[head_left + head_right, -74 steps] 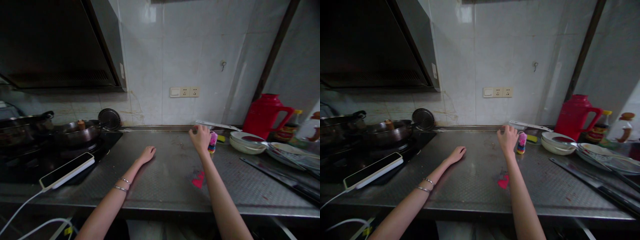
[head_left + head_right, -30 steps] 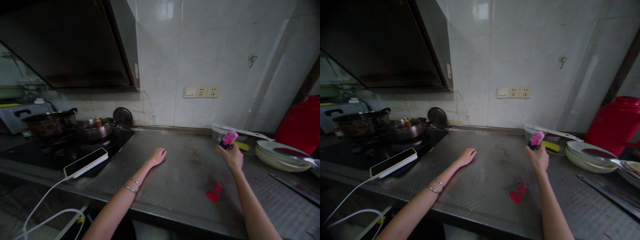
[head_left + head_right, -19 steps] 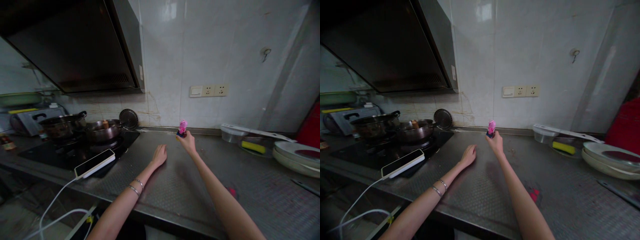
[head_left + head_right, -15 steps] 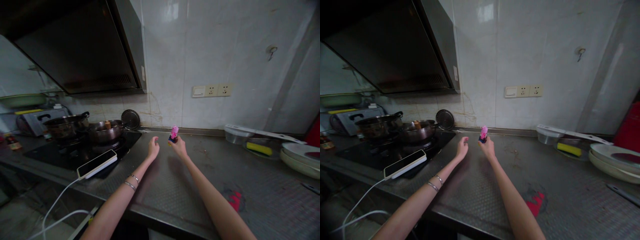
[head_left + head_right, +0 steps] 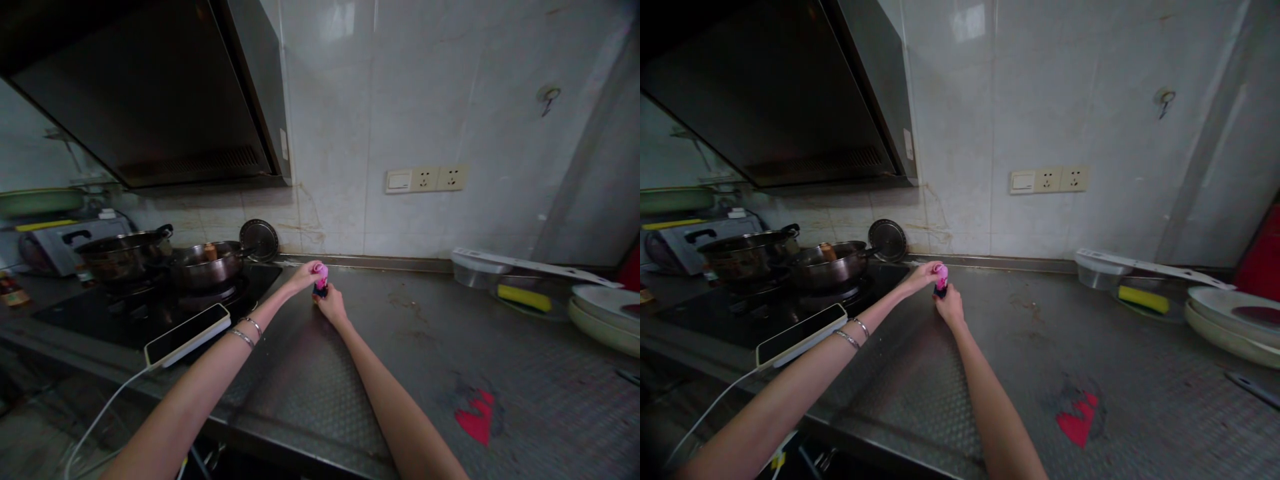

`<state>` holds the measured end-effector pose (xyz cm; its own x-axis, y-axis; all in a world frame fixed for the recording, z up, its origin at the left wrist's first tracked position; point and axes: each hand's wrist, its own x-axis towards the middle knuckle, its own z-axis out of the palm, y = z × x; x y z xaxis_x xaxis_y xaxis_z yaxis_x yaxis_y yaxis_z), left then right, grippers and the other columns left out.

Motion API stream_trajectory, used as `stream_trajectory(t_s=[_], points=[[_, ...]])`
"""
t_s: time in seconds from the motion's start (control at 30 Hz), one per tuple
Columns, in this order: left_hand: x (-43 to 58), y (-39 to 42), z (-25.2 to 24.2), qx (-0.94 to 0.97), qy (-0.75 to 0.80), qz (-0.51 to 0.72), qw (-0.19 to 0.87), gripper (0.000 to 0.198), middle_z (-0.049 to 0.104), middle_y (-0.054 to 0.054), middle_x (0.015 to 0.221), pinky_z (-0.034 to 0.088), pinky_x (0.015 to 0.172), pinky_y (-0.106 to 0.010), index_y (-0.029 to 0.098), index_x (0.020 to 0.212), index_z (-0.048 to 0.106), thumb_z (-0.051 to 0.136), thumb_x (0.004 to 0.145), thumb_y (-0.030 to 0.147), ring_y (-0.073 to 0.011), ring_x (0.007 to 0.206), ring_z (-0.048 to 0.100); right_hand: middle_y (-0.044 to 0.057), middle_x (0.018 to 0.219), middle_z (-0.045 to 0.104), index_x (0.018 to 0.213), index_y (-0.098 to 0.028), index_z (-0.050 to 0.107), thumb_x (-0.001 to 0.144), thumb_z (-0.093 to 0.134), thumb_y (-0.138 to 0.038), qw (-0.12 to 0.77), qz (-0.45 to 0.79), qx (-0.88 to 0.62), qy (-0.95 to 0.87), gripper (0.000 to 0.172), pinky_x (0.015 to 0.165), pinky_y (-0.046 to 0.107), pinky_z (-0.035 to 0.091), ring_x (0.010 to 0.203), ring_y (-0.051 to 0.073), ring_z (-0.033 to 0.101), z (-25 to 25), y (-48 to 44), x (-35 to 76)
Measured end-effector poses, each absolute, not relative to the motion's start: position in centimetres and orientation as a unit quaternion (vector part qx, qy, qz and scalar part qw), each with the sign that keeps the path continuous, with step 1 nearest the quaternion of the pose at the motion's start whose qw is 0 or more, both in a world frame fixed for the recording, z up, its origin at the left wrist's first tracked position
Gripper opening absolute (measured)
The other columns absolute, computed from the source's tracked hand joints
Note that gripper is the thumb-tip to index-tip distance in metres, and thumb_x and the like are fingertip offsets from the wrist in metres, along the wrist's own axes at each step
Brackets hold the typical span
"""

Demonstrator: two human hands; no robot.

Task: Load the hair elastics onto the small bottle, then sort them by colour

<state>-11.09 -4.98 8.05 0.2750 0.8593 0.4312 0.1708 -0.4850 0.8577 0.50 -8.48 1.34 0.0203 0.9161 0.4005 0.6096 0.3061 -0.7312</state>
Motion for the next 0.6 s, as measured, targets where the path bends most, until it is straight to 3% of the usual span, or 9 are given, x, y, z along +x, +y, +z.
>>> stream_trajectory(t_s=[0.33,0.6], points=[[-12.3,-5.0,8.4,0.728,0.374,0.465,0.337,0.026,0.065,-0.005,0.082,0.044,0.074,-0.028,0.014,0.087,0.064,0.064,0.063,0.022,-0.0151,0.074,0.058,0.011,0.09,0.055,0.098,-0.014,0.056,0.07,0.058,-0.03,0.477,0.13,-0.543,-0.679,0.032,0.074,0.029,0.041,0.081,0.021,0.054,0.4,-8.3,-0.3],[-11.8,-5.6,7.8,0.695,0.355,0.52,0.347,0.028,0.064,-0.005,0.084,0.044,0.076,-0.028,0.012,0.086,0.063,0.067,0.061,0.024,-0.0155,0.077,0.058,0.01,0.089,0.053,0.095,-0.014,0.055,0.069,0.059,-0.027,0.497,0.13,-0.527,-0.677,0.029,0.077,0.032,0.042,0.082,0.021,0.052,-0.2,-7.8,-0.5]])
